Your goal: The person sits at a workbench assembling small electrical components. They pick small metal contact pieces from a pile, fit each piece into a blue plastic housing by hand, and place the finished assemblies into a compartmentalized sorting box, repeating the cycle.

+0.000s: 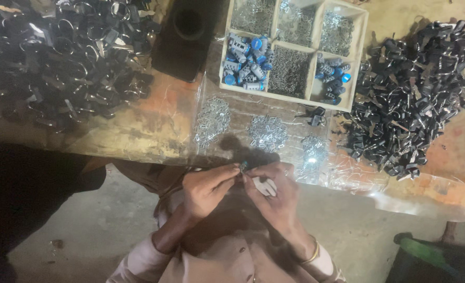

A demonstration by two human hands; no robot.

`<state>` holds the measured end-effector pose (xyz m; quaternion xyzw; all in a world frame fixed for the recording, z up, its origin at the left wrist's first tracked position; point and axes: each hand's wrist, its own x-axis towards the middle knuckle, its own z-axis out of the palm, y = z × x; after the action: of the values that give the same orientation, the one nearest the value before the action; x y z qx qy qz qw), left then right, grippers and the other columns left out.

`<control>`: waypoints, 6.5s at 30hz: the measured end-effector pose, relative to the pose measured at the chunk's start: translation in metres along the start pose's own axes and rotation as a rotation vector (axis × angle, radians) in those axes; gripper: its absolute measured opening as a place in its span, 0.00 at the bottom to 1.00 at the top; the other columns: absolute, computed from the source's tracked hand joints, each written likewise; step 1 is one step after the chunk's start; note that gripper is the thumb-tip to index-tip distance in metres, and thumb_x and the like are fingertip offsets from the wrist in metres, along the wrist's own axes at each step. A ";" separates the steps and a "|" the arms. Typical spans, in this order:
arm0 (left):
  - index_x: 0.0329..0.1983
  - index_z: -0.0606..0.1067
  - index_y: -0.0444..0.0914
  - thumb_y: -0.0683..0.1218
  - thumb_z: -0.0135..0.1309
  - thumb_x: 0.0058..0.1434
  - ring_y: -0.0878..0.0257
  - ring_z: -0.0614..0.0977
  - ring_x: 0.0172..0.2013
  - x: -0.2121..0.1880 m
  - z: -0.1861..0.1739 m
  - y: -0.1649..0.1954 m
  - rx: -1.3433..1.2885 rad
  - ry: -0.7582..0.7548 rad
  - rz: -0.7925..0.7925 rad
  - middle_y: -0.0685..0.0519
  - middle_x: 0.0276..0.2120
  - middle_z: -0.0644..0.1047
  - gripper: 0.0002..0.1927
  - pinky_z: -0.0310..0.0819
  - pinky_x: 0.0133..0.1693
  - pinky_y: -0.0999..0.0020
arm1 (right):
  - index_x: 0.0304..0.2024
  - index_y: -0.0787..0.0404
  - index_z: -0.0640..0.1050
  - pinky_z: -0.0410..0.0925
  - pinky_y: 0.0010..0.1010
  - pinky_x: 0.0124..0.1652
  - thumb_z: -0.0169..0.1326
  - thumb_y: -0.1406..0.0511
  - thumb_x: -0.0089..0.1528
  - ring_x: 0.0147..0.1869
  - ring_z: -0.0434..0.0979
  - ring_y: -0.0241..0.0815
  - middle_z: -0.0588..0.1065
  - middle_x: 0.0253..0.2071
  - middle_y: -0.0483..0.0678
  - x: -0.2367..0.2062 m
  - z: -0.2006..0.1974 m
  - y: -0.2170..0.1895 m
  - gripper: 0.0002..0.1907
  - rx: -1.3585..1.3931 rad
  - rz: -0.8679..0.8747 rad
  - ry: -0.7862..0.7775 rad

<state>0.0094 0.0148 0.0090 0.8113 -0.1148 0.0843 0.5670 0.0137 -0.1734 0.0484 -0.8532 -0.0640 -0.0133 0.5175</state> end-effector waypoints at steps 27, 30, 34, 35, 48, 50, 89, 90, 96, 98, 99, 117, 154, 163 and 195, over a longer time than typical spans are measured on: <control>0.45 0.81 0.35 0.38 0.70 0.55 0.59 0.88 0.38 0.022 0.000 0.017 -0.095 -0.092 0.225 0.49 0.41 0.82 0.15 0.84 0.35 0.69 | 0.42 0.58 0.84 0.73 0.29 0.41 0.68 0.63 0.56 0.41 0.82 0.37 0.83 0.40 0.45 0.035 -0.047 0.009 0.12 0.002 -0.063 -0.242; 0.47 0.80 0.34 0.36 0.68 0.55 0.59 0.87 0.38 0.023 -0.002 0.017 -0.129 -0.099 0.182 0.47 0.41 0.82 0.16 0.85 0.37 0.68 | 0.46 0.56 0.85 0.63 0.36 0.40 0.67 0.65 0.59 0.36 0.73 0.40 0.80 0.36 0.44 0.060 -0.070 0.013 0.12 -0.467 -0.132 0.065; 0.48 0.79 0.33 0.30 0.63 0.57 0.59 0.88 0.40 0.021 -0.001 0.016 -0.168 -0.039 0.119 0.47 0.42 0.82 0.16 0.88 0.39 0.69 | 0.46 0.57 0.85 0.62 0.40 0.42 0.68 0.66 0.59 0.39 0.75 0.43 0.75 0.37 0.47 0.090 -0.088 0.027 0.12 -0.751 -0.166 0.083; 0.48 0.79 0.33 0.30 0.63 0.56 0.59 0.88 0.40 0.021 0.001 0.016 -0.151 -0.020 0.112 0.47 0.42 0.82 0.16 0.87 0.39 0.69 | 0.46 0.57 0.84 0.63 0.39 0.43 0.68 0.67 0.59 0.41 0.76 0.44 0.75 0.39 0.48 0.092 -0.090 0.031 0.12 -0.743 -0.147 0.058; 0.45 0.80 0.32 0.31 0.63 0.58 0.59 0.87 0.39 0.023 0.018 0.006 -0.267 0.077 0.028 0.45 0.41 0.83 0.13 0.86 0.39 0.70 | 0.41 0.68 0.82 0.76 0.30 0.43 0.65 0.81 0.54 0.46 0.81 0.40 0.80 0.44 0.54 0.029 -0.067 0.057 0.14 0.666 0.216 -0.132; 0.46 0.80 0.31 0.30 0.62 0.59 0.59 0.88 0.38 0.023 0.018 0.006 -0.324 0.072 -0.001 0.45 0.41 0.82 0.12 0.87 0.38 0.70 | 0.41 0.67 0.83 0.77 0.30 0.42 0.64 0.82 0.54 0.47 0.81 0.40 0.81 0.44 0.53 0.027 -0.057 0.054 0.14 0.597 0.213 -0.160; 0.43 0.79 0.32 0.44 0.75 0.50 0.57 0.88 0.36 0.028 0.022 -0.008 -0.122 0.030 0.257 0.47 0.36 0.84 0.21 0.84 0.37 0.68 | 0.42 0.57 0.84 0.73 0.40 0.39 0.61 0.67 0.64 0.37 0.83 0.51 0.82 0.40 0.50 0.238 -0.147 0.030 0.05 -0.674 -0.330 -0.003; 0.43 0.79 0.33 0.44 0.75 0.50 0.57 0.88 0.35 0.028 0.021 -0.006 -0.131 0.019 0.238 0.48 0.36 0.84 0.21 0.84 0.37 0.68 | 0.41 0.57 0.84 0.73 0.41 0.38 0.60 0.64 0.65 0.35 0.83 0.52 0.82 0.39 0.50 0.226 -0.149 0.035 0.05 -0.686 -0.256 -0.022; 0.47 0.79 0.33 0.43 0.74 0.51 0.59 0.88 0.37 0.034 0.011 0.005 -0.197 -0.043 0.188 0.47 0.38 0.84 0.23 0.83 0.38 0.69 | 0.47 0.51 0.83 0.73 0.44 0.43 0.60 0.59 0.56 0.45 0.81 0.55 0.80 0.43 0.50 0.135 -0.184 0.056 0.16 -0.972 0.053 -0.248; 0.48 0.79 0.33 0.42 0.74 0.53 0.60 0.88 0.37 0.037 0.007 0.009 -0.264 -0.105 0.142 0.48 0.38 0.84 0.21 0.83 0.39 0.69 | 0.48 0.52 0.82 0.72 0.44 0.47 0.60 0.60 0.56 0.49 0.79 0.54 0.78 0.46 0.47 0.113 -0.179 0.064 0.17 -0.972 -0.026 -0.186; 0.48 0.79 0.33 0.41 0.73 0.54 0.60 0.88 0.37 0.038 0.004 0.011 -0.296 -0.137 0.118 0.48 0.38 0.85 0.20 0.83 0.39 0.70 | 0.48 0.52 0.82 0.70 0.44 0.50 0.60 0.61 0.57 0.50 0.78 0.54 0.78 0.46 0.46 0.103 -0.175 0.068 0.16 -0.979 -0.078 -0.123; 0.49 0.78 0.33 0.44 0.54 0.66 0.55 0.84 0.33 0.192 0.028 0.028 0.370 -0.450 0.411 0.43 0.42 0.83 0.13 0.83 0.33 0.60 | 0.44 0.61 0.80 0.69 0.29 0.36 0.60 0.68 0.63 0.39 0.76 0.40 0.75 0.42 0.48 0.058 -0.171 0.071 0.07 -0.500 0.027 0.389; 0.44 0.84 0.38 0.45 0.64 0.59 0.60 0.86 0.33 0.250 0.016 0.044 0.071 -0.508 0.104 0.49 0.38 0.85 0.10 0.80 0.37 0.67 | 0.44 0.58 0.83 0.72 0.36 0.28 0.64 0.63 0.59 0.30 0.82 0.47 0.79 0.37 0.48 0.090 -0.086 0.032 0.11 -0.712 -0.072 0.141; 0.49 0.81 0.32 0.35 0.61 0.61 0.64 0.85 0.47 0.210 -0.018 0.010 -0.347 -0.226 -0.125 0.49 0.46 0.83 0.12 0.84 0.51 0.72 | 0.38 0.56 0.84 0.70 0.41 0.39 0.64 0.64 0.58 0.38 0.78 0.50 0.76 0.34 0.47 0.162 -0.078 0.021 0.06 -0.549 -0.409 0.005; 0.50 0.81 0.34 0.39 0.63 0.64 0.64 0.87 0.42 0.199 0.009 0.004 -0.236 -0.051 0.116 0.47 0.45 0.85 0.11 0.86 0.41 0.74 | 0.40 0.59 0.85 0.68 0.35 0.45 0.64 0.71 0.57 0.45 0.78 0.44 0.80 0.40 0.46 0.191 -0.067 0.036 0.08 -0.262 -0.325 0.115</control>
<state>0.1987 -0.0132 0.0630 0.7329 -0.1851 0.0823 0.6495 0.2102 -0.2305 0.0646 -0.8895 -0.1688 -0.1531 0.3961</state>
